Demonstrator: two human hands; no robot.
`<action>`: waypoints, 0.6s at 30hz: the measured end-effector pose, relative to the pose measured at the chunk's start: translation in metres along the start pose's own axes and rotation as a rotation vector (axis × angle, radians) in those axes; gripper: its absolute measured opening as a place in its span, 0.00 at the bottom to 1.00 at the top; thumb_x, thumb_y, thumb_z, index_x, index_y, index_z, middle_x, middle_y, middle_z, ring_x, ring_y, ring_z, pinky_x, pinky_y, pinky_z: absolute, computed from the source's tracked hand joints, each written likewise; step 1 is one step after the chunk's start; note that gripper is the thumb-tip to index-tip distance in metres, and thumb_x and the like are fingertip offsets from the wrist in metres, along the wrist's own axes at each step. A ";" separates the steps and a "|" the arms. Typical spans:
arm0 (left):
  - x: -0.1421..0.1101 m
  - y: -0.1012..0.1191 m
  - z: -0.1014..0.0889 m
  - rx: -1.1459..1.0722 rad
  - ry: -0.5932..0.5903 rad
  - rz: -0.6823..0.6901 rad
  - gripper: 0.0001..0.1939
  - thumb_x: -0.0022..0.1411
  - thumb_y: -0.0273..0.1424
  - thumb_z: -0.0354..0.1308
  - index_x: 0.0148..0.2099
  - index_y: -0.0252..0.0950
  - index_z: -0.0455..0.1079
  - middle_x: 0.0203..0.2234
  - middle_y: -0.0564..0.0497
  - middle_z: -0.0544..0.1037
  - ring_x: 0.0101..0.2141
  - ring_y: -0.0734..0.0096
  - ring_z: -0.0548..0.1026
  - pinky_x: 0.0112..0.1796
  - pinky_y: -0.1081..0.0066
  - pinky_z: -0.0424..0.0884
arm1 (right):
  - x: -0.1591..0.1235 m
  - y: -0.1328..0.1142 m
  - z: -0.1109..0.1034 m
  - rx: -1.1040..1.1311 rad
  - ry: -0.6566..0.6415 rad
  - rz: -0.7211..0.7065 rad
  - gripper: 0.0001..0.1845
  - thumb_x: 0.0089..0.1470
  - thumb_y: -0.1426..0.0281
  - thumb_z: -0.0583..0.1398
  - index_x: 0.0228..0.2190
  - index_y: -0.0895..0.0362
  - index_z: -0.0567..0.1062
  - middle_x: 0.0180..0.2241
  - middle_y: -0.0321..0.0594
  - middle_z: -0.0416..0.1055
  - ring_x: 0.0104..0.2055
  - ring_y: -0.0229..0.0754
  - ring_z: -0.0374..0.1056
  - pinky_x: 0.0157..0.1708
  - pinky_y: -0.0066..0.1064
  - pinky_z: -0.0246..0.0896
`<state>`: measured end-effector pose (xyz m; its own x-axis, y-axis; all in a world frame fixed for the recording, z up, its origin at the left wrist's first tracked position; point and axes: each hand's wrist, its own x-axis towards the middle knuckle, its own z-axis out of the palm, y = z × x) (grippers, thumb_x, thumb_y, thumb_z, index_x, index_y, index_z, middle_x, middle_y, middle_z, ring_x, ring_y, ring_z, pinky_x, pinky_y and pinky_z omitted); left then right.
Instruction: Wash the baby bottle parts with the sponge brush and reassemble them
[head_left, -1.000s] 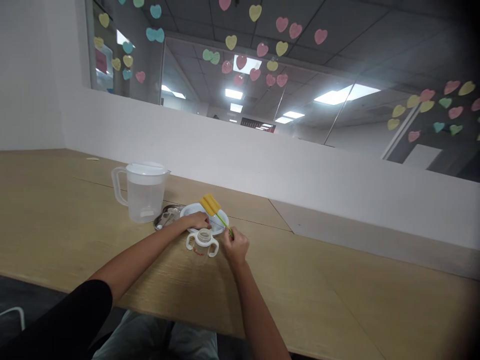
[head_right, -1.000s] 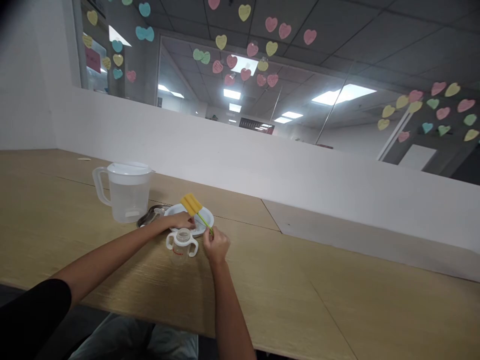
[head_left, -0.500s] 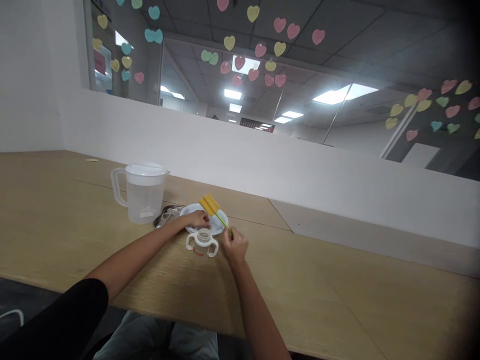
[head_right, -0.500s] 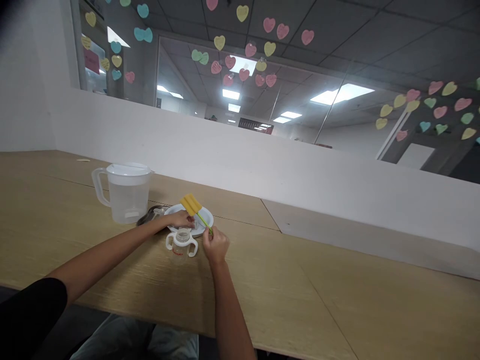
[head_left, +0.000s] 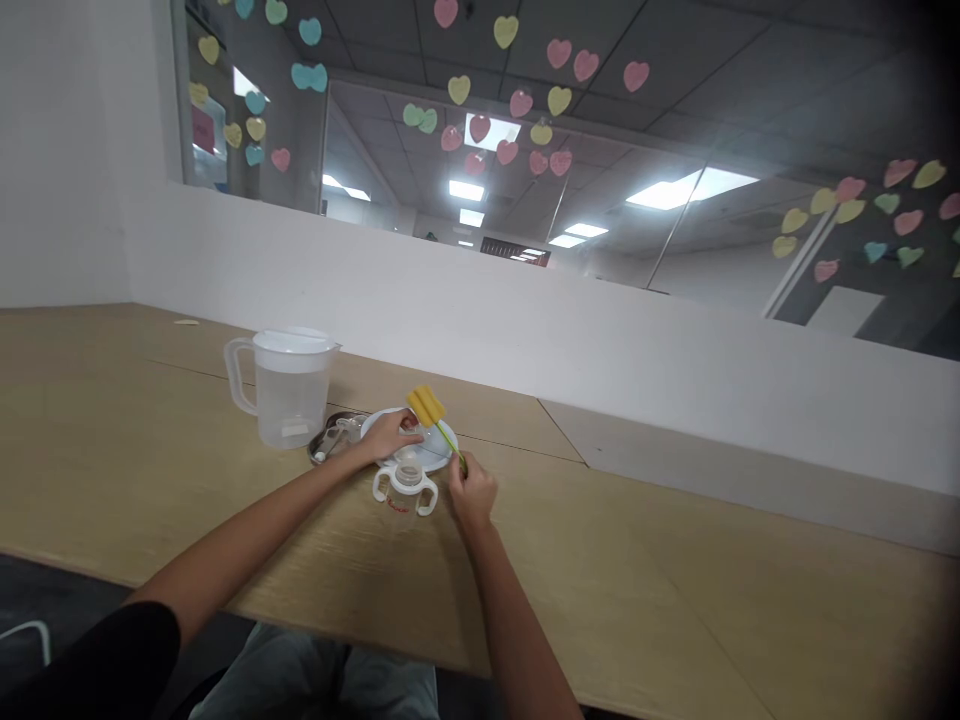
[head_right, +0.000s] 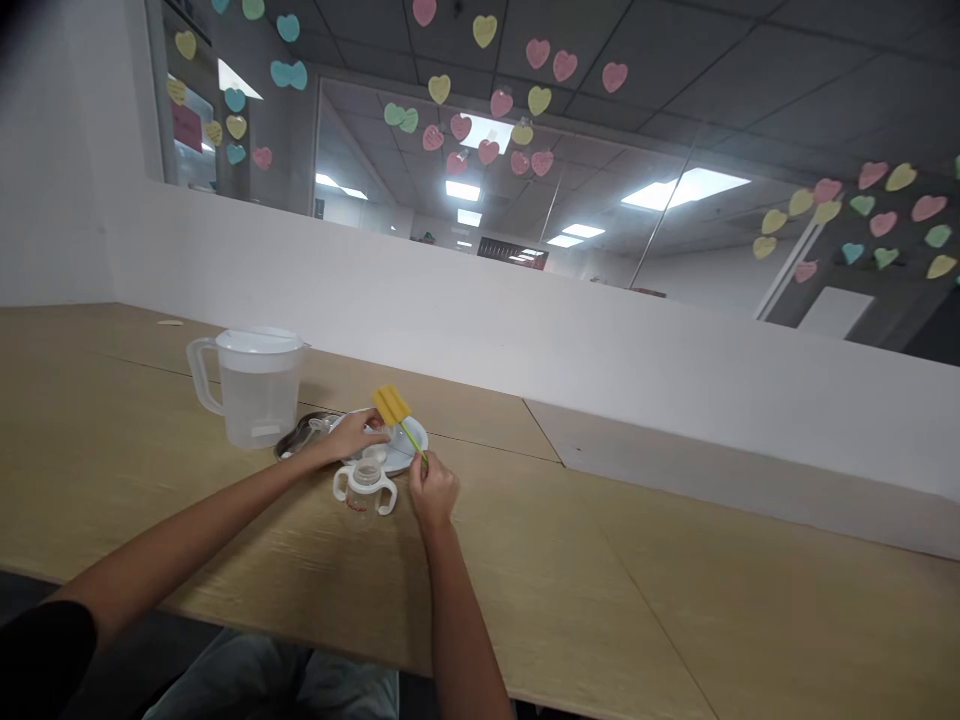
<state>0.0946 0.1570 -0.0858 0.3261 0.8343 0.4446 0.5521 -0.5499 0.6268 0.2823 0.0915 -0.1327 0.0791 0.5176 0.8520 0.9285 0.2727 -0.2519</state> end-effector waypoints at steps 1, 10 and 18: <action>-0.010 0.002 -0.001 0.020 0.061 0.007 0.13 0.52 0.36 0.59 0.39 0.35 0.68 0.38 0.46 0.75 0.41 0.62 0.72 0.42 0.67 0.65 | 0.000 0.000 0.000 0.001 0.010 -0.006 0.23 0.60 0.62 0.46 0.24 0.58 0.73 0.15 0.35 0.65 0.16 0.33 0.56 0.22 0.26 0.40; -0.060 -0.016 -0.002 0.268 0.601 0.165 0.13 0.61 0.41 0.52 0.41 0.36 0.66 0.37 0.47 0.75 0.40 0.59 0.71 0.42 0.63 0.64 | -0.006 -0.002 -0.001 0.047 0.032 -0.117 0.20 0.57 0.65 0.49 0.20 0.58 0.70 0.13 0.32 0.61 0.16 0.32 0.54 0.21 0.24 0.42; -0.065 -0.032 -0.005 0.353 0.655 0.233 0.13 0.64 0.39 0.49 0.42 0.35 0.67 0.36 0.46 0.75 0.39 0.60 0.70 0.41 0.63 0.63 | -0.006 -0.002 -0.003 0.073 0.045 -0.214 0.18 0.54 0.66 0.52 0.16 0.58 0.69 0.13 0.33 0.61 0.17 0.31 0.54 0.21 0.25 0.42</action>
<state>0.0517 0.1205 -0.1318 0.0041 0.4442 0.8959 0.7724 -0.5704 0.2793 0.2811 0.0858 -0.1362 -0.0991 0.4050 0.9089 0.8974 0.4310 -0.0942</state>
